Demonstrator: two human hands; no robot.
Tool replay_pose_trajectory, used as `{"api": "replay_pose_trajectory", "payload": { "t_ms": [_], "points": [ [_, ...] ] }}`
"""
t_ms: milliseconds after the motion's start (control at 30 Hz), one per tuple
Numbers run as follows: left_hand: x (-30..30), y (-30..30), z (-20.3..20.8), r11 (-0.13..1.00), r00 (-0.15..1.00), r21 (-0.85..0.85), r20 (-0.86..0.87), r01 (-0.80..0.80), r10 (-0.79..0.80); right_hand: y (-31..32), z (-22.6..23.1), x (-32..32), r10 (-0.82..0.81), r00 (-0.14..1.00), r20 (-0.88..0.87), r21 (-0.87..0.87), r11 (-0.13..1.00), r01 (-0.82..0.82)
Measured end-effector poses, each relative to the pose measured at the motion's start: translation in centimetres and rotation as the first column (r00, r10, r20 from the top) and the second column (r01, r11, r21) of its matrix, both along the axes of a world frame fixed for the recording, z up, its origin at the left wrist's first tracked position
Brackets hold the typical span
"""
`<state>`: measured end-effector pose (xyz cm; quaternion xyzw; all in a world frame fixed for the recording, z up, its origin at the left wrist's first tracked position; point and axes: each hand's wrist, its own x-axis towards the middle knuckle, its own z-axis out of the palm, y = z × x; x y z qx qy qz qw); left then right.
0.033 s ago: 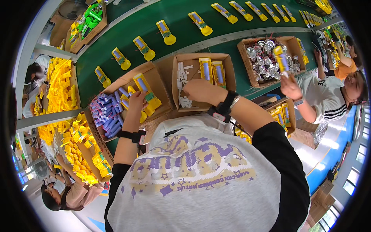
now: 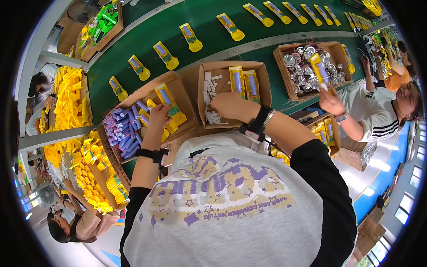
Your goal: Assembling small yellow handheld electronic devices on an industrial production line.
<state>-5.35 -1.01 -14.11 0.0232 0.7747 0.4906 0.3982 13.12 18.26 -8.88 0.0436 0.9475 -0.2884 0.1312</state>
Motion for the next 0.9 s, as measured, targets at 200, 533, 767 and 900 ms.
{"api": "replay_pose_trajectory", "payload": {
  "t_ms": [200, 533, 767, 900],
  "points": [
    [0.0, 1.8, -2.9, 0.994, 0.998, -0.093, -0.002, 0.059, -0.059, -1.3, -1.7, 0.4, 0.134, 0.989, 0.054, 0.229, 0.963, -0.143],
    [0.5, -1.6, -0.4, 0.834, 0.489, -0.551, -0.737, -0.035, -0.467, -0.6, 0.6, 1.7, -0.302, 0.941, -0.155, -0.338, 0.911, 0.237],
    [0.8, -3.7, -0.6, 0.733, 0.764, -0.679, -0.460, 0.025, -0.453, -0.7, 6.9, 2.3, -0.490, 0.830, 0.267, -0.896, 0.192, 0.401],
    [0.0, -3.2, -0.9, 0.701, 0.791, -0.699, -0.347, 0.141, -0.504, -1.3, 8.1, 2.4, -0.517, 0.825, 0.227, -0.927, 0.146, 0.347]
  ]
}}
